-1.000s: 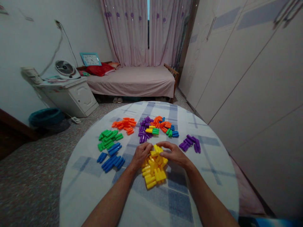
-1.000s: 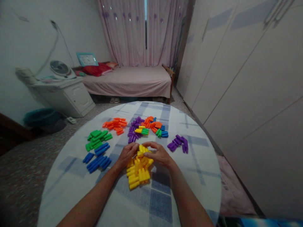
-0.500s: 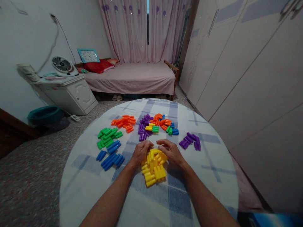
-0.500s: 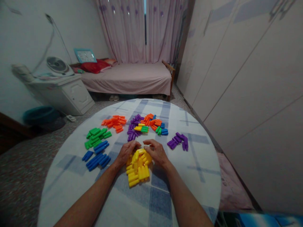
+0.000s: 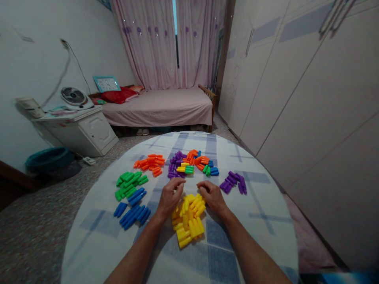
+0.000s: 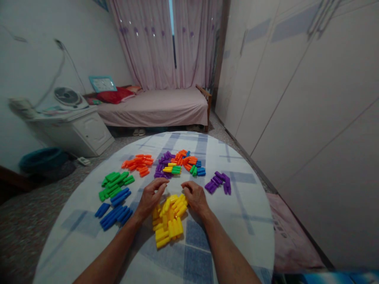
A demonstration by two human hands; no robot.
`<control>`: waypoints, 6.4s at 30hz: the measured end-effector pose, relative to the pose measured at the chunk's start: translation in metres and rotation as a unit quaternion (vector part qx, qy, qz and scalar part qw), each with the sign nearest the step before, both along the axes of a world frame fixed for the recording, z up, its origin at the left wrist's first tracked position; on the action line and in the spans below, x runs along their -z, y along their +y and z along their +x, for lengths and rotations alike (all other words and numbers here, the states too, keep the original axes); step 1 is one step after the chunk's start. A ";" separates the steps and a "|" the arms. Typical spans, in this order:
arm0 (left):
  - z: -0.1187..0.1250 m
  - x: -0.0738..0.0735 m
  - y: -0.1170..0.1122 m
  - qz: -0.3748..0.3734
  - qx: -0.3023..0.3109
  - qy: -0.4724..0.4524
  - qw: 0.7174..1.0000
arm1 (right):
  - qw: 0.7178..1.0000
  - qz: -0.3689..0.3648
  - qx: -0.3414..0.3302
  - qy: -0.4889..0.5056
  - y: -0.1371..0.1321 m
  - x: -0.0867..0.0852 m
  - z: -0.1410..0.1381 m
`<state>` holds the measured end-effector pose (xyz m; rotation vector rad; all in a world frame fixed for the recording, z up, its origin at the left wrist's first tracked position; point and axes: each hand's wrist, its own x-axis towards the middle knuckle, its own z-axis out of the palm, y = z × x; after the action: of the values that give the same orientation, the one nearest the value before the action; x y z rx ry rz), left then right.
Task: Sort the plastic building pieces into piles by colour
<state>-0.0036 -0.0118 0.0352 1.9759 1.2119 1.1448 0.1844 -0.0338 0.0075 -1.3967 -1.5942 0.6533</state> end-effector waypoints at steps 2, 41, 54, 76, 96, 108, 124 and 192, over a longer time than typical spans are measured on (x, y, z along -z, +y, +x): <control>0.002 -0.004 0.008 0.043 -0.008 0.036 0.998 | 1.000 -0.001 0.001 0.002 0.000 0.000 0.001; -0.043 -0.021 -0.071 -0.281 -0.024 -0.128 0.951 | 1.000 -0.011 -0.016 -0.010 0.001 0.002 0.004; -0.039 0.006 -0.092 -0.118 -0.017 0.050 0.992 | 1.000 -0.015 -0.014 -0.007 0.001 0.002 0.004; 0.010 -0.020 0.053 0.121 -0.056 0.187 0.973 | 1.000 0.001 -0.017 0.004 0.001 0.002 0.003; 0.026 -0.002 0.093 0.097 -0.108 0.321 0.936 | 1.000 -0.003 -0.012 0.016 0.001 0.000 0.002; 0.013 -0.002 0.080 -0.010 -0.113 0.049 0.992 | 1.000 -0.002 -0.016 0.007 0.001 0.001 0.003; 0.009 -0.014 0.040 -0.183 0.115 -0.086 0.972 | 0.993 -0.014 -0.007 0.115 0.003 0.002 -0.001; -0.064 -0.008 -0.050 -0.223 0.059 -0.021 0.973 | 0.984 -0.059 -0.055 0.159 0.004 0.009 0.002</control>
<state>-0.0675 -0.0619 0.0434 1.6485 1.1891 0.7676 0.1862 -0.0294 -0.0012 -1.2230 -1.4020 0.9983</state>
